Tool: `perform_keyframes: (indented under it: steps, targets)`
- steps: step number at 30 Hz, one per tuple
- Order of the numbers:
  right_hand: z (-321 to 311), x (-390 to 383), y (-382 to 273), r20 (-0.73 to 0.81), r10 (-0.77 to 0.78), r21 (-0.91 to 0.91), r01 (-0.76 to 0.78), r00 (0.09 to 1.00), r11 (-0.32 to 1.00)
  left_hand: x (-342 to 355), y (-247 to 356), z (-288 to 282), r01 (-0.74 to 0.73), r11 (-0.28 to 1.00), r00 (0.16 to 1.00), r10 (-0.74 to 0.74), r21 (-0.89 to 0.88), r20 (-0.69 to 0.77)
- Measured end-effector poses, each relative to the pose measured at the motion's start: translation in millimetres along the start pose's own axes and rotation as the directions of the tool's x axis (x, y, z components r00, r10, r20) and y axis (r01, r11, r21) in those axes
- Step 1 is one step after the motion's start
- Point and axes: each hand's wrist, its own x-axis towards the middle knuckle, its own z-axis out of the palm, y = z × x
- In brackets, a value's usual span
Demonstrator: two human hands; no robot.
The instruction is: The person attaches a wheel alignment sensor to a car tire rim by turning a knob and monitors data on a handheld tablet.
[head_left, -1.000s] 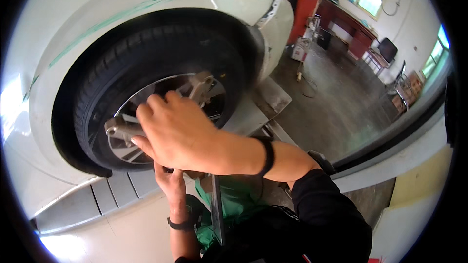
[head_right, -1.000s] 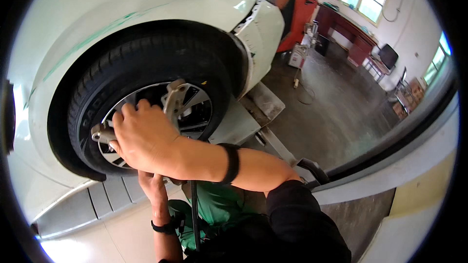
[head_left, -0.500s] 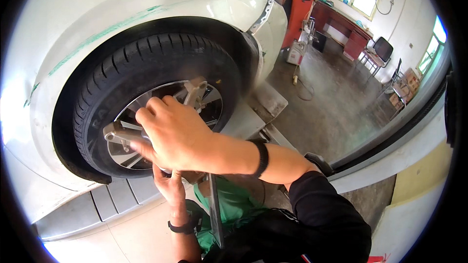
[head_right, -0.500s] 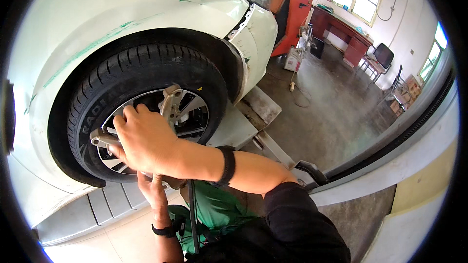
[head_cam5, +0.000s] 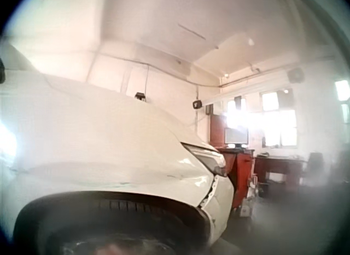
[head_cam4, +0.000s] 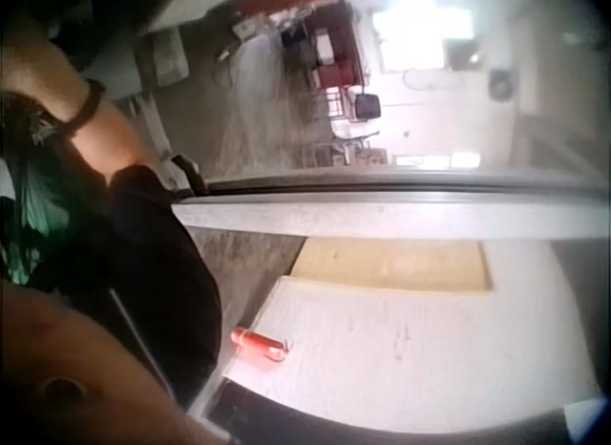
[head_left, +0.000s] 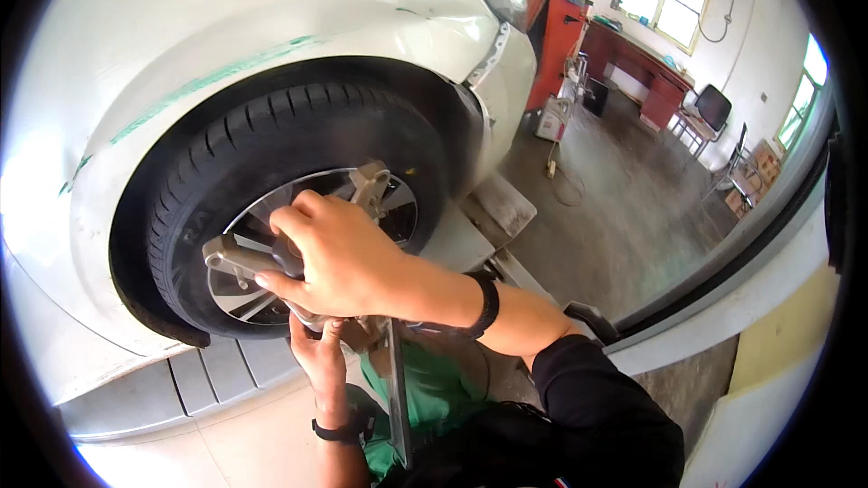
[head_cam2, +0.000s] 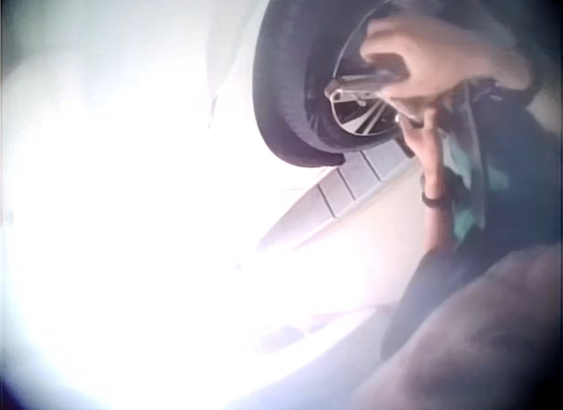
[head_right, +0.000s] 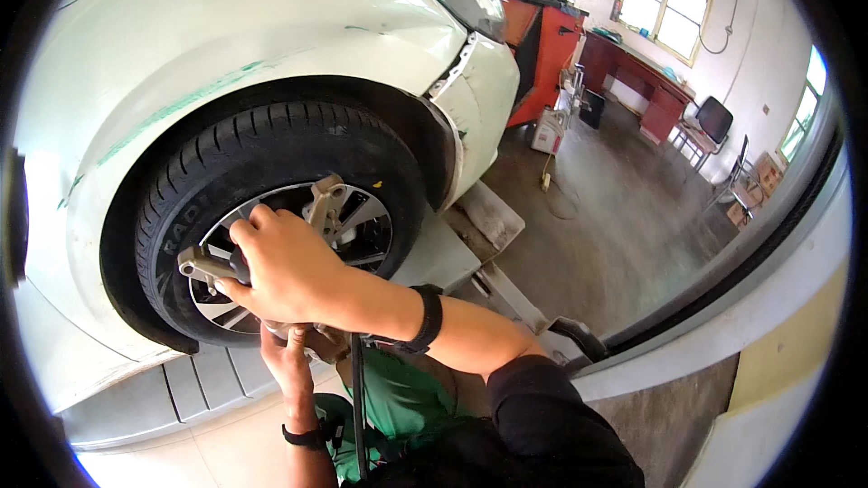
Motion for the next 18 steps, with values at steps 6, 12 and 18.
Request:
perform_keyframes:
  steps: [6, 12, 18]
  targets:
    - [-28, 36, 49, 0.206, -0.496, 0.560, 0.314, 0.844, 0.767, 2, -9, 1, -0.037, 0.999, 0.999, 0.037, 0.014, 0.006]
    - [-8, 1, -11, -0.003, -0.080, -0.144, 0.079, 0.997, 0.986, 0, -2, -5, -0.042, 0.999, 0.999, 0.041, 0.021, 0.011]
    - [-13, 15, 22, -0.010, -0.330, 0.235, 0.323, 0.944, 0.917, 3, -22, -12, 0.004, 1.000, 1.000, -0.004, -0.016, 0.014]
